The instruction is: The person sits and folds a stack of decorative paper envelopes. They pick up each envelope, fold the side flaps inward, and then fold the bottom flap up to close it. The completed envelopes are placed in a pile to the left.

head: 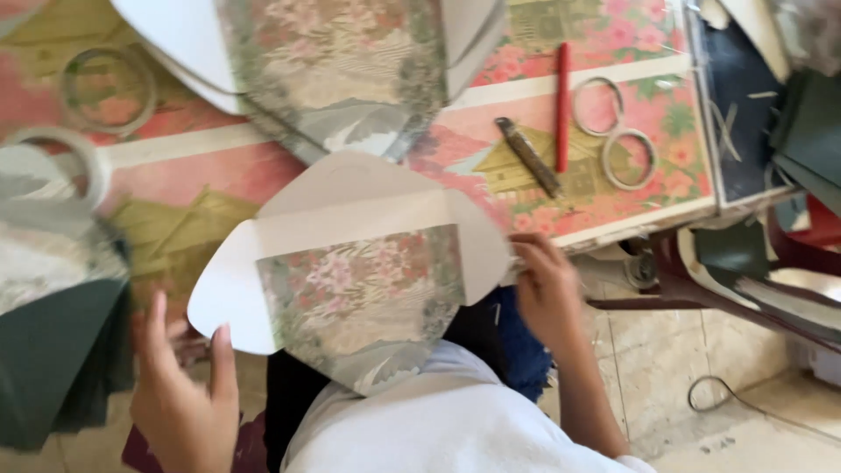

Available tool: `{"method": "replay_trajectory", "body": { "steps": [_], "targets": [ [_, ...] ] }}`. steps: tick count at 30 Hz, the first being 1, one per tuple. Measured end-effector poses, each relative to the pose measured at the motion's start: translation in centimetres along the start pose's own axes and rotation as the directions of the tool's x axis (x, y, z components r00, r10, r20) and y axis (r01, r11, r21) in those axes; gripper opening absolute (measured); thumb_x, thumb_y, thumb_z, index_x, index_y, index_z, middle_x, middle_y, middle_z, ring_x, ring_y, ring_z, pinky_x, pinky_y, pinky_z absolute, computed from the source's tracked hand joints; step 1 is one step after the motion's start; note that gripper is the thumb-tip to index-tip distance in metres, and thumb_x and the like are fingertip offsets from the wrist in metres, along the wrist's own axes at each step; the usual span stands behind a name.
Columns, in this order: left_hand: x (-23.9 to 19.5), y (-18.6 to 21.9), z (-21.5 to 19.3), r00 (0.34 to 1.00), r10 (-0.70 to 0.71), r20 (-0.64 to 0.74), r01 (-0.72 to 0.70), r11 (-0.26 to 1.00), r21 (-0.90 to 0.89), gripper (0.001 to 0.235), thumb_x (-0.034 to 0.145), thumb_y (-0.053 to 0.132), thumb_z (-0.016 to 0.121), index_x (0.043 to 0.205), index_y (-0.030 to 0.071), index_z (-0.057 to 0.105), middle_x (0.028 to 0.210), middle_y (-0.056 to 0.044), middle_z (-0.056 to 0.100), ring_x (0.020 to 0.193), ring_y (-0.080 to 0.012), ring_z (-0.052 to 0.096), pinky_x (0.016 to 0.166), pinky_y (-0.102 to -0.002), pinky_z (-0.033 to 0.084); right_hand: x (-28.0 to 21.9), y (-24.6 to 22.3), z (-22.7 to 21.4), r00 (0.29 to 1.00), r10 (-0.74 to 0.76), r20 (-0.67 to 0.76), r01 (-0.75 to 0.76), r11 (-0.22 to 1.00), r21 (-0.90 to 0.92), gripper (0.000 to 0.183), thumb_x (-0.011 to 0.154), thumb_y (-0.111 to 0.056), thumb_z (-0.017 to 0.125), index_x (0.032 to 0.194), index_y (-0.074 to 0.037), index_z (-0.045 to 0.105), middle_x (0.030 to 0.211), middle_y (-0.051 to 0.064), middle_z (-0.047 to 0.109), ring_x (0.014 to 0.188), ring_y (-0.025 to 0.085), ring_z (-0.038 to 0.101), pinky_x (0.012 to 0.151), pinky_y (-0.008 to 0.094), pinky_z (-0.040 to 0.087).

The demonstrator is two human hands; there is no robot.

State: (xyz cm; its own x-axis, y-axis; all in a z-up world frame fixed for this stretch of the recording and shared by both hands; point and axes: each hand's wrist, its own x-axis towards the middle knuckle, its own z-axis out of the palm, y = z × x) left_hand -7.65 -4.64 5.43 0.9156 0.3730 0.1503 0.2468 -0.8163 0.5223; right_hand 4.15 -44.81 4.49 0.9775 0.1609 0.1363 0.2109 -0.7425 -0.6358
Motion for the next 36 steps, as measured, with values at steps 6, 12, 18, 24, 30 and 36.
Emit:
{"method": "replay_trajectory", "body": {
  "steps": [6, 12, 18, 24, 30, 36],
  "targets": [
    [0.0, 0.1, 5.1, 0.908, 0.399, -0.124, -0.410, 0.910, -0.071, 0.021, 0.119, 0.001, 0.068, 0.132, -0.007, 0.083, 0.131, -0.022, 0.079, 0.118, -0.0381, 0.077, 0.105, -0.048, 0.059, 1.3, -4.2, 2.7, 0.897, -0.379, 0.227, 0.375, 0.925, 0.062, 0.032, 0.110, 0.000, 0.043, 0.136, 0.002, 0.061, 0.145, 0.026, 0.057, 0.136, 0.050, 0.054, 0.115, 0.060, 0.049],
    [0.4, -0.9, 7.9, 0.920, 0.389, 0.051, -0.387, 0.879, 0.280, 0.046, 0.117, 0.026, 0.066, 0.154, 0.000, 0.075, 0.161, -0.016, 0.073, 0.153, -0.0343, 0.066, 0.121, -0.055, 0.051, 1.2, -0.8, 6.4, 0.837, -0.314, 0.448, 0.454, 0.855, -0.250, 0.066, 0.118, -0.023, 0.053, 0.173, 0.000, 0.025, 0.183, 0.017, 0.017, 0.171, 0.035, 0.020, 0.139, 0.051, 0.023],
    [2.7, -0.4, 7.0, 0.920, 0.382, 0.088, -0.391, 0.906, 0.164, 0.045, 0.112, 0.009, 0.067, 0.156, -0.002, 0.065, 0.161, -0.026, 0.064, 0.152, -0.0384, 0.060, 0.127, -0.056, 0.046, 2.5, -0.8, 7.0, 0.814, -0.405, 0.416, 0.500, 0.853, -0.148, 0.061, 0.117, -0.017, 0.055, 0.167, 0.009, 0.032, 0.179, 0.026, 0.024, 0.168, 0.043, 0.021, 0.139, 0.056, 0.023],
    [5.8, -4.4, 5.0, 0.791, 0.543, 0.281, -0.575, 0.817, 0.041, 0.072, 0.100, 0.039, 0.071, 0.166, 0.018, 0.052, 0.173, -0.012, 0.051, 0.163, -0.0423, 0.043, 0.131, -0.066, 0.036, 5.4, 0.4, 3.9, 0.700, -0.429, 0.571, 0.563, 0.823, -0.071, 0.086, 0.109, -0.052, 0.061, 0.172, -0.004, 0.030, 0.182, 0.017, 0.022, 0.170, 0.037, 0.019, 0.138, 0.057, 0.014],
    [7.5, -5.1, 5.5, 0.718, 0.611, 0.333, -0.615, 0.781, -0.107, 0.088, 0.097, 0.037, 0.073, 0.174, 0.025, 0.032, 0.182, -0.005, 0.031, 0.169, -0.0397, 0.026, 0.135, -0.070, 0.019, 7.7, 1.4, 3.6, 0.621, -0.474, 0.625, 0.627, 0.779, -0.032, 0.093, 0.101, -0.066, 0.061, 0.174, -0.017, 0.032, 0.183, 0.005, 0.024, 0.171, 0.034, 0.015, 0.138, 0.061, 0.008],
    [7.7, -4.9, 5.7, 0.719, 0.608, 0.337, -0.620, 0.780, -0.085, 0.084, 0.098, 0.041, 0.072, 0.173, 0.027, 0.037, 0.180, -0.002, 0.036, 0.170, -0.0355, 0.025, 0.134, -0.067, 0.021, 7.1, 1.1, 4.4, 0.673, -0.488, 0.556, 0.621, 0.781, -0.066, 0.090, 0.100, -0.067, 0.060, 0.172, -0.017, 0.038, 0.181, 0.007, 0.029, 0.170, 0.034, 0.022, 0.138, 0.063, 0.013]
  ]
}}
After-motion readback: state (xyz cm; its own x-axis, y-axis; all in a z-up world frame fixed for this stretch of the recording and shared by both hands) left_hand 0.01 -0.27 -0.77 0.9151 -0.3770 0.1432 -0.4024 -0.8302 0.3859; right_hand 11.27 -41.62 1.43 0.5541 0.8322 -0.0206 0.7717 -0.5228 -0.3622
